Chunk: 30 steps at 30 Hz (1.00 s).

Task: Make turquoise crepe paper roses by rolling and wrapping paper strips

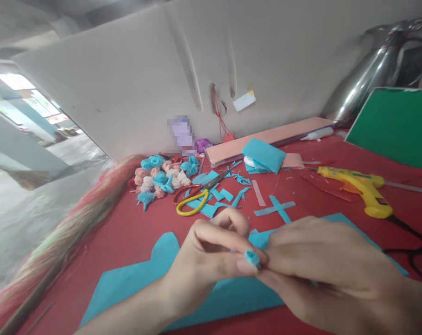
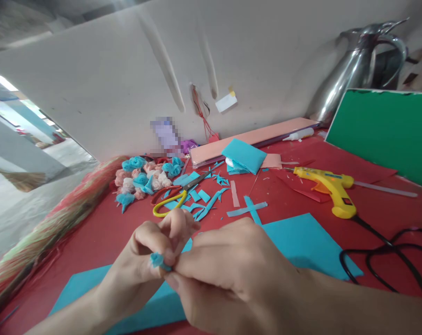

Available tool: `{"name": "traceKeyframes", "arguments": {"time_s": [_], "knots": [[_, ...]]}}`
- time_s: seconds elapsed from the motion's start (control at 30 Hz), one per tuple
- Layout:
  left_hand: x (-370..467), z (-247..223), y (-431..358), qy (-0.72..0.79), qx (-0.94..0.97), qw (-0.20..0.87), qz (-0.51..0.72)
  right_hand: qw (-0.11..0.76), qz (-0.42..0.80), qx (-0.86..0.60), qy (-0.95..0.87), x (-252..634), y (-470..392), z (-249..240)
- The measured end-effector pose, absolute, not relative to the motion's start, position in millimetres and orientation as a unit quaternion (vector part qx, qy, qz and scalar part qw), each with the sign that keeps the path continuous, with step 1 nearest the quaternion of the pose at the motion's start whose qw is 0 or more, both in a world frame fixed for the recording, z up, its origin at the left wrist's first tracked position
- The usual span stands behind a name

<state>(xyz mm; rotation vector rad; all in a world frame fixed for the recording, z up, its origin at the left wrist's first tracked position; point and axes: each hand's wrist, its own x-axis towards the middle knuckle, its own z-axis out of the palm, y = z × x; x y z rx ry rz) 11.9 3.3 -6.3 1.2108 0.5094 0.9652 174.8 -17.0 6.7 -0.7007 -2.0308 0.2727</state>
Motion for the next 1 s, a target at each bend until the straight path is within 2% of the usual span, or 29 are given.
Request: {"name": "traceKeyframes", "arguments": {"time_s": [0.1,0.3,0.37,0.7,1.0], "knots": [[11,-6,5,0.196,0.543,0.704,0.414,0.454,0.164,-0.301,-0.823,176,-15,7],[9,-10,7,0.184,0.540,0.711,0.412,0.386,0.388,-0.321,-0.772,179,-10,7],[9,-12,8,0.186,0.544,0.707,0.412,0.365,0.415,-0.325,-0.767,177,-9,7],[6,-13,9,0.215,0.640,0.564,0.475,0.394,0.261,-0.321,-0.821,175,-10,8],[9,-15,7,0.208,0.631,0.566,0.488,0.429,0.052,-0.264,-0.862,184,-16,4]]}}
